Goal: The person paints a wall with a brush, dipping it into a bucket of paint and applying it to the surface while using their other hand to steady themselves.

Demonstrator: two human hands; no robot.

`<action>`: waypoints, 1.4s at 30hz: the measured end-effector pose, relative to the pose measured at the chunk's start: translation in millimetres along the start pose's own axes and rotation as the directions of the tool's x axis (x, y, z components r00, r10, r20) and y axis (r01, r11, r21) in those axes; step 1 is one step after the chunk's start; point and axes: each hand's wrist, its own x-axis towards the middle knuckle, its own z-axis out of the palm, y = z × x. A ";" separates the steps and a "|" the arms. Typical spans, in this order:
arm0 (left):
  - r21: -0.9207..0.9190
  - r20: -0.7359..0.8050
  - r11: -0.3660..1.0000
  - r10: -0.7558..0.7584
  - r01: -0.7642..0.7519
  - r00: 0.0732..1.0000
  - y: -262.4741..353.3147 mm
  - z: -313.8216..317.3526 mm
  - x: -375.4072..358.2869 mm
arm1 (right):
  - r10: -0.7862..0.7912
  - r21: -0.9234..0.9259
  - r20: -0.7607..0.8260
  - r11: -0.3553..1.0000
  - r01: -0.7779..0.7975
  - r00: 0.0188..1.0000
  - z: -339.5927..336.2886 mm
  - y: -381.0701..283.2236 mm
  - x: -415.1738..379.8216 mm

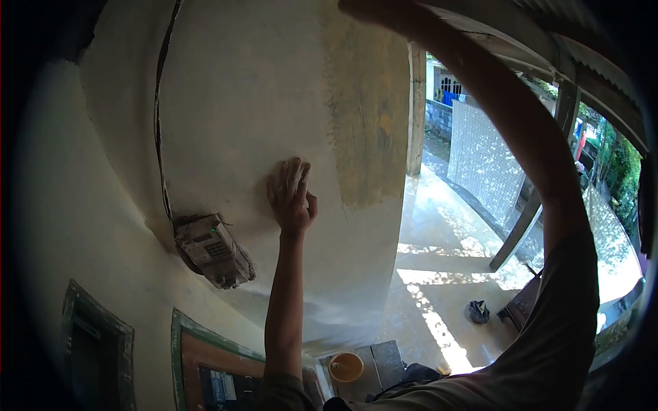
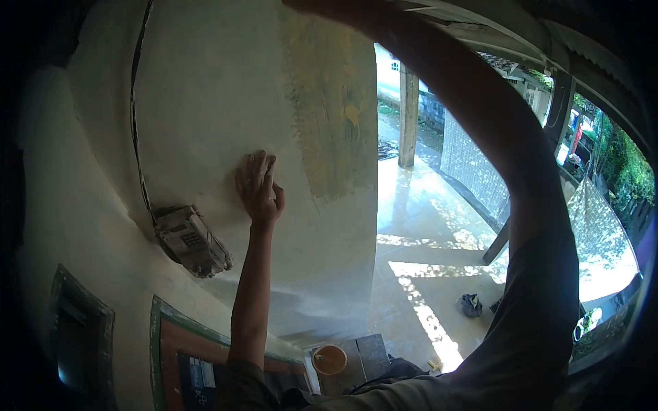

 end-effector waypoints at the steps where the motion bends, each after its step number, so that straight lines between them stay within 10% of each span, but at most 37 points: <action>1: -0.001 0.001 1.000 -0.003 0.003 1.000 -0.4 0.9 -1.1 | -0.080 -0.103 -0.113 0.992 0.068 0.990 21.1 -1.6 -30.7; 4: -0.002 -0.009 1.000 0.004 -0.004 1.000 -0.1 0.2 0.5 | 0.020 -0.064 0.293 0.998 -0.001 0.956 17.2 -33.9 -127.6; 13: 0.015 -0.019 1.000 -0.002 0.002 1.000 -0.2 3.7 -1.0 | -0.106 -0.032 0.437 0.991 0.133 0.893 60.7 -80.8 -396.8; 18: 0.043 -0.008 0.999 0.003 -0.002 1.000 -0.2 4.7 -0.5 | -0.065 0.152 0.971 0.909 -0.388 0.230 22.9 -72.6 -398.9; 34: 0.022 0.003 1.000 0.016 -0.016 1.000 2.0 1.7 0.2 | 0.220 -0.116 0.893 0.955 -0.272 0.393 -38.9 20.0 -112.2; 35: 0.025 -0.011 1.000 0.020 -0.020 1.000 2.3 1.9 0.3 | 0.078 -0.002 0.812 0.991 -0.131 0.578 -13.8 50.2 -100.8; 42: 0.035 -0.028 0.999 0.016 -0.015 0.999 1.3 0.9 0.4 | 0.173 0.077 0.776 0.929 -0.363 0.607 -90.8 37.2 19.2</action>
